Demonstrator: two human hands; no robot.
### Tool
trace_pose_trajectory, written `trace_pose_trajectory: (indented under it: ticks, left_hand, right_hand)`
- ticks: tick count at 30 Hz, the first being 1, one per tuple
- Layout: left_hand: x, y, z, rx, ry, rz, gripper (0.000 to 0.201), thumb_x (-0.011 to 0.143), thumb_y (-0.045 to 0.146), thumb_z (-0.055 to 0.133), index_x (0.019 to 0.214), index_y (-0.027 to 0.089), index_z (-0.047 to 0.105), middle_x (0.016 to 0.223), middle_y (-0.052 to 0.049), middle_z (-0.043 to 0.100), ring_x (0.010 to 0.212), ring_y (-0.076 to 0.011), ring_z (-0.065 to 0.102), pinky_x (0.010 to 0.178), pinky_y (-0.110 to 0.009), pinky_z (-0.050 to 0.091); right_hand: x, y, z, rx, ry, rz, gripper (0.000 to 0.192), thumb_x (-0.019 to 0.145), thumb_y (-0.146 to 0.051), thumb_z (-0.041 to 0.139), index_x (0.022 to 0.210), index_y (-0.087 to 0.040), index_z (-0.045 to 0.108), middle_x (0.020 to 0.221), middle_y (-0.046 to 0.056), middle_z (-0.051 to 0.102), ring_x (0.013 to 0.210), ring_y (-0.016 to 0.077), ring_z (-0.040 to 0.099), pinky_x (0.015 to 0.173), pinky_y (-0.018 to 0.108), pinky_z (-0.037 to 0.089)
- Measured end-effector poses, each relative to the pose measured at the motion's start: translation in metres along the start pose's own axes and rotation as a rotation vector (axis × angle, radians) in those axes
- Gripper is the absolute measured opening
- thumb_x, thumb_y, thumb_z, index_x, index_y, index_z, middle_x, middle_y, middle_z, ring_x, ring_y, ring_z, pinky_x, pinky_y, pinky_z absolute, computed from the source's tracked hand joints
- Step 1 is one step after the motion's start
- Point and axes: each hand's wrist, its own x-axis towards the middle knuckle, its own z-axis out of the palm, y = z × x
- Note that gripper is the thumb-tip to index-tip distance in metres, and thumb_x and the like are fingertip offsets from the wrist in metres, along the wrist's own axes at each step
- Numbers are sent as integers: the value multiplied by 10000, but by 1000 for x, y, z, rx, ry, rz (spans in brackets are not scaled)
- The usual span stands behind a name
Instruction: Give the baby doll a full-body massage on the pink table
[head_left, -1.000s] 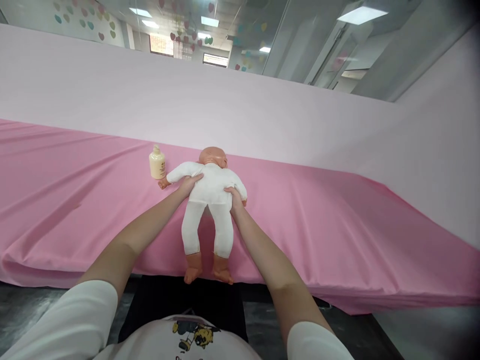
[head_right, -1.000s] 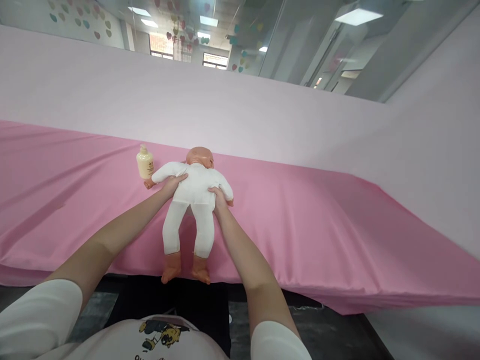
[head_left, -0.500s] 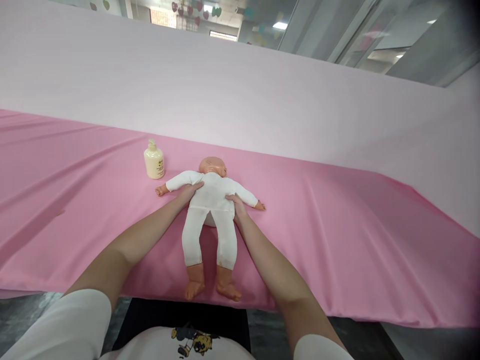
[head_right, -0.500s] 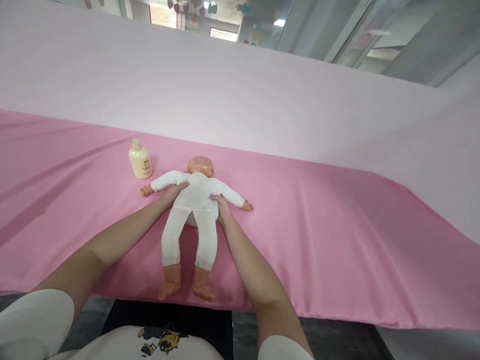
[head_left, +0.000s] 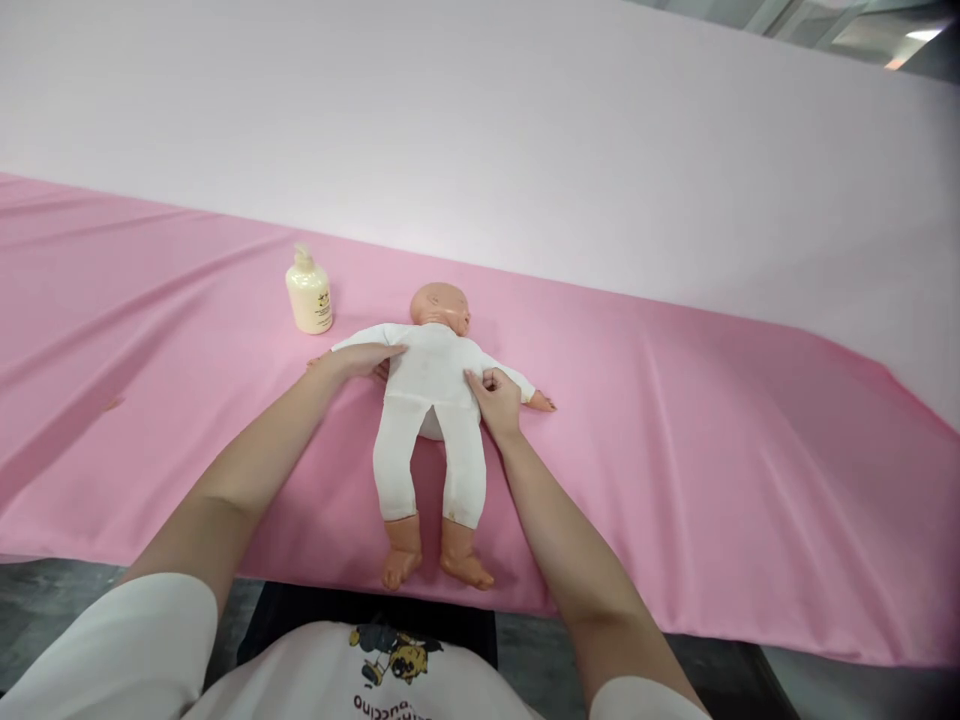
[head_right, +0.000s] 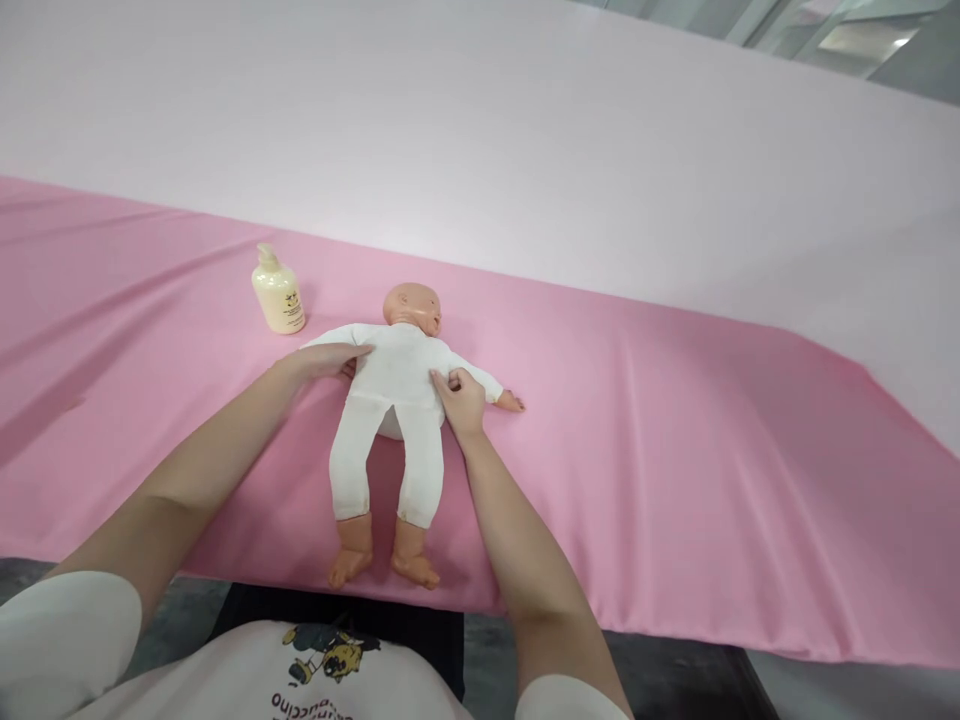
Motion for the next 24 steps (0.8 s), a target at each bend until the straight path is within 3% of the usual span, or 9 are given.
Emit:
trace_pose_trajectory:
  ticks: [1,3,8,10,12,15,19,22,24]
  left_hand:
    - [-1,8,-10,148,-108,-133,340,660,423,863,807,139,746,745,-203,749,861,-371,752,953,-560,551]
    - [-7,27,-27,272,-113,-113,249,723,384,817,787,152,752,808,-180,768,828,-330,755,981,-528,548]
    - [-27,71,-57,17,381,476,218,928,362,594,894,176,703,1006,-127,765,966,-259,736,1004,-475,557]
    - [-35,79,-69,82,588,724,204,949,378,569,1012,215,674,1177,-95,731,1164,-249,671,1097,-453,499]
    - [-42,81,-79,236,703,875,253,916,393,630,1128,255,647,1398,-63,626,1395,-248,507,1214,-437,376]
    - [-43,75,-91,447,695,893,478,842,450,718,1267,266,601,1597,-44,433,1579,-268,189,1308,-464,151]
    - [-37,65,-93,490,640,758,667,839,588,674,1372,209,542,1613,-57,409,1602,-302,32,1289,-559,-78]
    - [-40,66,-73,442,639,854,712,915,671,541,1466,236,421,1628,62,374,1601,-212,0,1293,-490,-141]
    - [-43,67,-44,456,599,982,683,992,668,392,1521,238,337,1649,99,323,1594,-148,42,1311,-411,-115]
  right_hand:
    - [-1,0,1,7,8,-6,427,805,-511,704,634,-222,439,584,-72,383,573,109,363,588,271,315]
    - [-2,-1,2,23,26,-17,361,811,-480,696,678,-222,481,585,-73,403,566,112,375,586,274,320]
    - [-5,-2,3,57,17,-75,298,839,-448,648,718,-227,489,585,-76,391,559,115,358,575,280,315]
    - [-6,-3,2,72,12,-97,303,850,-453,632,717,-230,477,593,-75,381,562,116,354,576,283,316]
    - [-7,-3,3,80,10,-104,310,859,-458,621,714,-232,466,598,-73,375,566,117,352,579,284,316]
    - [-8,0,4,89,6,-99,313,862,-455,612,707,-234,454,604,-71,369,574,119,346,582,284,314]
    - [-3,5,3,118,21,-94,316,858,-441,622,698,-238,441,615,-70,359,583,123,345,592,285,324]
    - [3,-6,0,175,73,-130,311,887,-473,607,728,-235,484,676,-41,457,641,141,449,662,298,413]
    - [6,-27,2,268,70,-184,285,924,-511,565,867,-232,577,868,17,611,842,176,595,827,330,494]
